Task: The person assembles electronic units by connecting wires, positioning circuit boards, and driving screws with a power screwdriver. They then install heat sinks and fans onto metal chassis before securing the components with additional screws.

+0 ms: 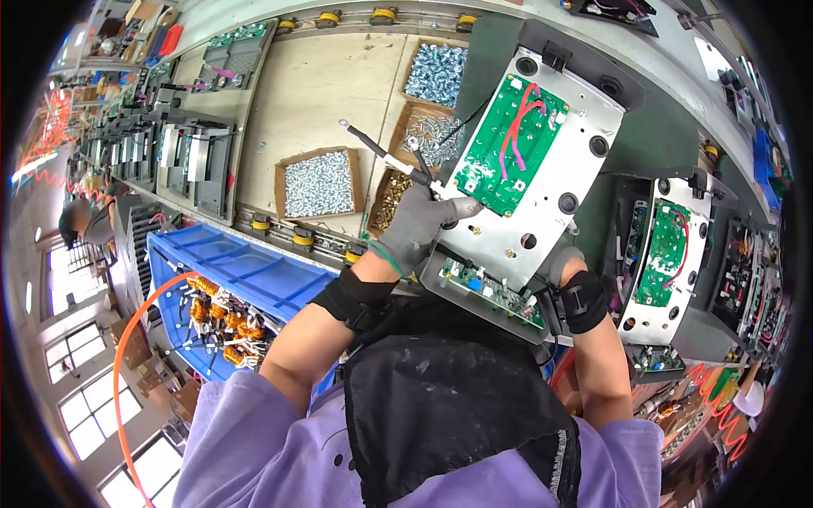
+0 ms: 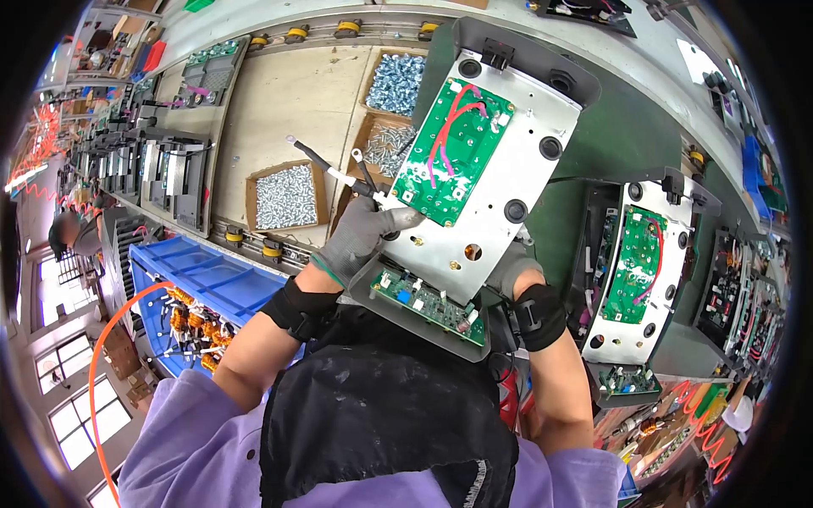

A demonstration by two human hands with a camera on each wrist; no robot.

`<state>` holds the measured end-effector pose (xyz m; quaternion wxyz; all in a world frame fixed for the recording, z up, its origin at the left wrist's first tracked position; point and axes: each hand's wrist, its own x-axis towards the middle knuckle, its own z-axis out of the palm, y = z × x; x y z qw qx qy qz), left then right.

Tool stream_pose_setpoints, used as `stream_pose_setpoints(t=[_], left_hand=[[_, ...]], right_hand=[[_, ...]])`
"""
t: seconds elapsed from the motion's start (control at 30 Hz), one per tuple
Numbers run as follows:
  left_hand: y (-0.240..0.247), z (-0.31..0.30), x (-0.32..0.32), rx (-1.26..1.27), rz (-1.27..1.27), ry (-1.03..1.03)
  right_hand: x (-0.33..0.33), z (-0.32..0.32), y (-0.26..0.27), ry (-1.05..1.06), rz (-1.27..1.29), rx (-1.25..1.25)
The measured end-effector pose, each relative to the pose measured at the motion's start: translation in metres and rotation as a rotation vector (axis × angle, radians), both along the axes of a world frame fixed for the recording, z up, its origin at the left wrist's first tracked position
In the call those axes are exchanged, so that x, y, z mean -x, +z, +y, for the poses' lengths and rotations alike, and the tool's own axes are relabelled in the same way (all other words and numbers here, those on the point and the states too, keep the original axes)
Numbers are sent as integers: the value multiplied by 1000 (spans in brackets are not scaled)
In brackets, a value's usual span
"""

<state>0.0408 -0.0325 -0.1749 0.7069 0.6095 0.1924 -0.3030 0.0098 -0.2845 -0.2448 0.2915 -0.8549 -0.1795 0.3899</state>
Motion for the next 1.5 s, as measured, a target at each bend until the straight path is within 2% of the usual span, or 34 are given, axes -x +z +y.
stream_pose_setpoints(t=[0.03, 0.13, 0.17, 0.23, 0.4, 0.43, 0.47, 0.53, 0.63, 0.7, 0.8, 0.83, 0.93, 1.0, 1.13, 1.2, 1.23, 1.27, 1.33, 1.4, 1.47, 1.5], left_hand=[[-4, -3, 1, 55, -26, 31], [10, -6, 0, 18, -83, -3], [1, -6, 2, 43, -59, 7], [13, -7, 2, 79, -56, 25], [5, -9, 3, 100, -50, 50], [-3, -3, 2, 50, -40, -37], [-5, -3, 2, 53, -44, -41], [-4, -5, 3, 73, -53, -16], [-7, -4, 3, 43, -53, -30], [-7, -5, 2, 53, -31, -40], [7, -8, 2, 104, -12, 6], [-1, -4, 2, -8, 37, -41], [-14, -2, 2, -43, 44, -71], [-14, -4, 4, 1, 26, -39], [-19, -1, 3, 19, 20, -36], [-16, 1, 2, 15, 45, -74], [-12, 1, 3, -15, 53, -48], [-9, 2, 4, -47, 61, -19], [-14, 4, 12, -61, 86, -11], [-14, 2, 23, 184, -53, 105], [-10, 2, 31, 153, -130, 108], [-12, 6, 35, 229, -151, 158]], right_hand=[[1, -1, 0, 2, -5, -1], [1, -3, 1, 9, -23, -6], [0, -3, 1, 11, -30, -7], [1, -2, 2, 17, -33, -4], [-2, 5, 14, -5, 64, 40], [0, 7, 9, 18, 19, 83], [1, 7, 4, 42, -29, 128], [-1, 3, 4, 6, 2, 94], [-3, -2, 13, 100, -15, 16], [3, 0, 14, -5, -74, -14], [14, -3, -16, -7, -186, -48], [15, -6, -22, -10, -187, -45], [13, -8, -29, 58, -106, 6], [11, 1, -29, 108, -225, 109], [10, 7, -11, 132, -280, 158], [8, 9, 15, -74, -75, 171], [9, 5, 39, -161, -89, 107], [2, 0, 60, -157, -91, 112], [-15, -18, 90, -260, 90, 385], [-25, -41, 96, -440, -143, 266], [-54, -45, 95, -717, -264, 180], [-71, -50, 85, -765, -394, 99]])
